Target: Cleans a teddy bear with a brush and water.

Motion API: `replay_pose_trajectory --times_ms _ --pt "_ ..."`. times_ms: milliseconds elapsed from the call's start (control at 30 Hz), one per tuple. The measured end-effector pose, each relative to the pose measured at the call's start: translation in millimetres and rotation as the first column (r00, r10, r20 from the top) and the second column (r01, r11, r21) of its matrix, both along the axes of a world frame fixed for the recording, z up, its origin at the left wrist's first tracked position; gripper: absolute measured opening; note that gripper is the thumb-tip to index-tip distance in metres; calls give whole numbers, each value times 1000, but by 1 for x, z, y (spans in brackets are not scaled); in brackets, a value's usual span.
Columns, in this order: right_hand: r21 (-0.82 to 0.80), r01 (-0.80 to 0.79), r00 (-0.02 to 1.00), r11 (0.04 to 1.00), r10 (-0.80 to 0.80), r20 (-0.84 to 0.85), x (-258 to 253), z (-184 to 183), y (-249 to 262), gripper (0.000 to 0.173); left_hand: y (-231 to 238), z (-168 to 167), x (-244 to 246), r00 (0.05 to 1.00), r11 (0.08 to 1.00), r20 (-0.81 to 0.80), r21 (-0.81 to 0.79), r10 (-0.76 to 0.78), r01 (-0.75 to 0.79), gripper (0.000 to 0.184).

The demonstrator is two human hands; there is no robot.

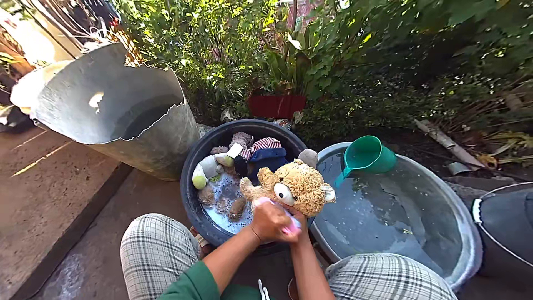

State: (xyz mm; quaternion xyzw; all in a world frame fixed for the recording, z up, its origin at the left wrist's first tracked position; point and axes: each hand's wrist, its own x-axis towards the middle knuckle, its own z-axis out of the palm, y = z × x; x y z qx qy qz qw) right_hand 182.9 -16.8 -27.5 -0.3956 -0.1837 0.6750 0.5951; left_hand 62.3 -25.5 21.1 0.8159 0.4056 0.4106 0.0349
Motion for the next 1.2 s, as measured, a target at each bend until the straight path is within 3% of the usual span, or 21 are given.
replay_pose_trajectory --times_ms 33,100,133,200,267,333,367,433,500,533,567,633,700,733,800,833,900,967,1067,1133,1200 --pt "-225 77 996 971 -63 68 -8 32 3 14 9 -8 -19 995 985 -54 -146 88 -95 40" --pt "-252 156 986 955 -136 96 -15 58 -3 17 26 -23 -60 938 818 -169 -459 302 -346 41" --pt "-214 176 983 961 -162 81 -16 58 -4 18 33 -27 -72 898 750 -195 -496 396 -438 45" --pt "-110 192 981 975 -189 36 -16 49 -3 24 37 -14 -62 889 842 -29 -307 457 -443 43" --pt "-83 160 986 984 -155 65 -14 45 -6 29 21 16 -25 969 981 155 -36 195 -192 39" --pt "-104 74 991 992 -61 123 -10 51 -9 29 11 30 2 989 988 143 153 -26 4 45" --pt "-143 66 995 988 -54 90 -11 54 -6 29 14 24 0 996 985 88 174 -20 5 47" --pt "-200 103 995 974 -101 21 -16 50 0 26 28 2 -31 989 989 4 -6 145 -145 41" --pt "-142 128 992 982 -130 -5 -15 42 -4 26 46 -20 -64 937 918 -40 -191 346 -347 42" --pt "-104 127 992 986 -128 -3 -15 39 -3 28 50 -25 -70 913 899 -28 -164 406 -405 43" --pt "-83 120 993 989 -120 5 -14 38 -3 28 48 -19 -65 918 915 20 -101 395 -391 44" --pt "-98 100 995 990 -98 29 -12 39 -7 32 25 10 -31 978 981 106 43 181 -187 43" --pt "-137 81 997 987 -77 29 -10 55 -10 38 12 29 -3 992 983 124 185 -17 -7 46" --pt "-144 87 996 986 -84 31 -10 63 -10 38 14 27 -6 995 987 103 159 -11 -5 45" --pt "-149 75 997 986 -75 3 -10 65 -9 31 32 11 -39 987 979 10 -125 163 -160 40" --pt "-97 76 997 992 -77 -5 -9 50 -9 31 44 6 -57 961 910 -87 -307 264 -278 44" --pt "-58 48 999 997 -48 15 -11 37 -12 31 62 12 -82 875 629 -302 -610 378 -482 57" --pt "-57 43 999 997 -43 16 -11 35 -13 33 74 18 -92 806 353 -302 -781 510 -516 63" --pt "-31 34 999 999 -33 42 -4 32 -14 33 80 14 -100 783 195 -44 -958 621 -209 61" --pt "-9 9 998 1000 -8 58 -2 28 -13 35 74 20 -98 787 147 238 -971 570 188 51" --pt "14 -4 998 1000 3 64 -3 26 -11 34 68 25 -89 790 161 396 -917 468 365 48"
